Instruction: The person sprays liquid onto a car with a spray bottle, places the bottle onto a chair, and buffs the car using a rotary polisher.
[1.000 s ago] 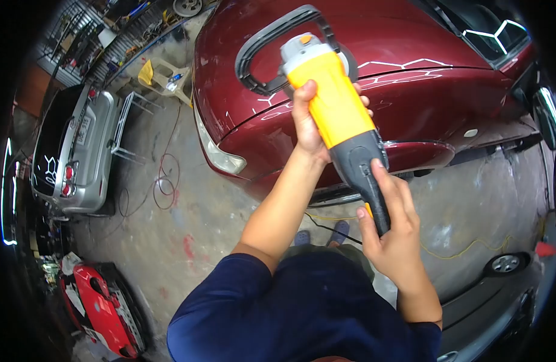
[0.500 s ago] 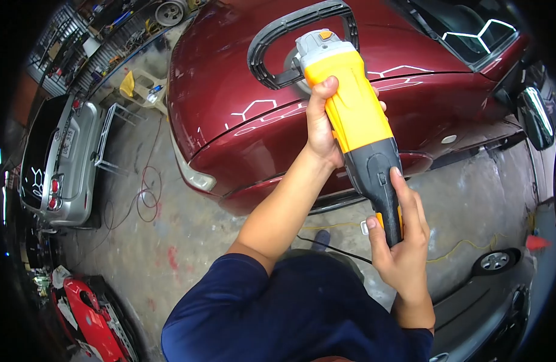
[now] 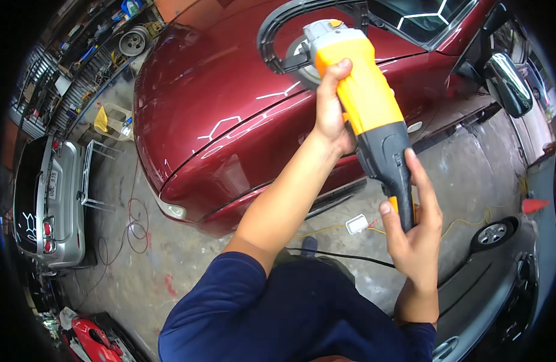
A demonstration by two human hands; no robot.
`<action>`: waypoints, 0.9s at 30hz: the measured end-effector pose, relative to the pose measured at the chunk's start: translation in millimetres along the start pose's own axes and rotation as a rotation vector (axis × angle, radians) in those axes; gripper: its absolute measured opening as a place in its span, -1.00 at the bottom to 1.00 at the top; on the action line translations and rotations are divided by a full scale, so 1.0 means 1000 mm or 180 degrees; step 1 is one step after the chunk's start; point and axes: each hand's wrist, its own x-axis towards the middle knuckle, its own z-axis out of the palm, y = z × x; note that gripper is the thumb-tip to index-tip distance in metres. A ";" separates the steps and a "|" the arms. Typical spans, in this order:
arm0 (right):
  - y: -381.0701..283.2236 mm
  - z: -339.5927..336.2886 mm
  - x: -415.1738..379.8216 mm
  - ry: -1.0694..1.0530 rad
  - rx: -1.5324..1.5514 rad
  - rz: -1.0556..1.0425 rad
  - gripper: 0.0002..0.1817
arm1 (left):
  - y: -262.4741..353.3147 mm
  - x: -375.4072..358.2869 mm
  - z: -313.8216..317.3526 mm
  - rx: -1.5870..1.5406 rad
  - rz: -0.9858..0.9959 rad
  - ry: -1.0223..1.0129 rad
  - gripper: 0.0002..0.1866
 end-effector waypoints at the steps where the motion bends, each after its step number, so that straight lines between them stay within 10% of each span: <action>1: 0.003 -0.005 0.003 0.0036 0.0026 0.0052 -0.24 | -0.004 0.007 0.008 0.0030 0.0014 0.0035 -0.19; 27: 0.035 -0.041 0.047 0.0833 0.0486 0.0535 -0.17 | -0.068 0.120 0.051 -0.0030 -0.0840 -0.0265 -0.32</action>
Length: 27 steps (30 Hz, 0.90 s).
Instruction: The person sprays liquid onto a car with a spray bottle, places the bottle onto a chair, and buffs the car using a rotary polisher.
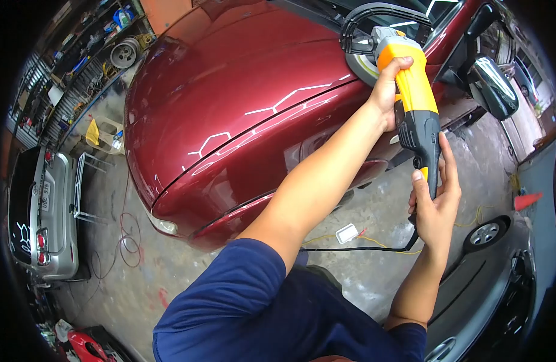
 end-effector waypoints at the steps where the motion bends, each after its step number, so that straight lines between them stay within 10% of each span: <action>1: -0.002 0.002 0.000 -0.0016 -0.0003 0.0010 -0.17 | 0.002 -0.001 -0.001 -0.0001 0.0004 0.0019 -0.32; 27: -0.046 0.087 0.016 -0.0749 0.0048 -0.0086 -0.19 | 0.104 -0.049 -0.056 -0.0204 0.0469 0.0333 -0.30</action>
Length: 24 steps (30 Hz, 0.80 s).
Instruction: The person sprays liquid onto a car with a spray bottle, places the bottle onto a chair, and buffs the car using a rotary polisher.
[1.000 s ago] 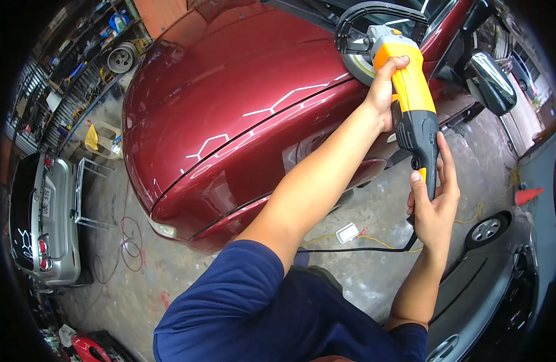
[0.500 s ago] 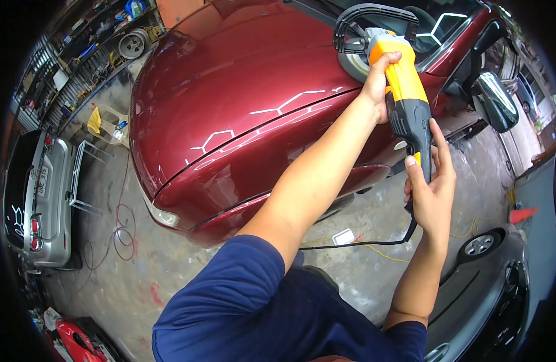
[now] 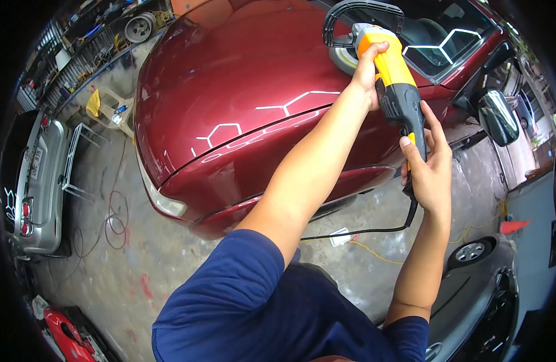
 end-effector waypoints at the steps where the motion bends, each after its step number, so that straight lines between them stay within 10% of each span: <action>1: -0.004 0.008 -0.002 -0.0012 -0.0031 0.0016 -0.19 | 0.007 -0.006 -0.003 0.0007 0.0036 0.0023 -0.30; 24: -0.073 0.206 -0.068 -0.0676 -0.0103 -0.0024 -0.20 | 0.171 -0.195 -0.097 0.0022 0.0716 0.0323 -0.27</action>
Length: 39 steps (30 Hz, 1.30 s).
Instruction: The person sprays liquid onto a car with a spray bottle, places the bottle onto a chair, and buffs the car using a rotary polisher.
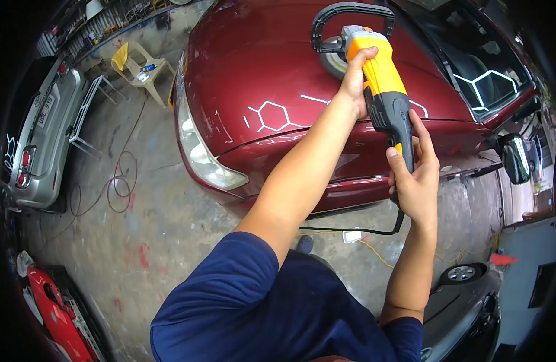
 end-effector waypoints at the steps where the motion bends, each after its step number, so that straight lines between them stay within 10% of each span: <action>1: -0.001 0.008 0.000 -0.0024 -0.0046 -0.0045 -0.20 | 0.008 -0.003 -0.007 0.0011 0.0043 -0.0003 -0.27; 25: -0.015 0.164 0.023 -0.0772 -0.0513 -0.0944 -0.17 | 0.164 -0.100 -0.129 -0.0115 0.0820 -0.0008 -0.24; 39: -0.009 0.062 0.024 -0.0818 -0.0409 -0.0463 -0.20 | 0.093 -0.058 -0.074 0.0031 0.0666 -0.0268 -0.28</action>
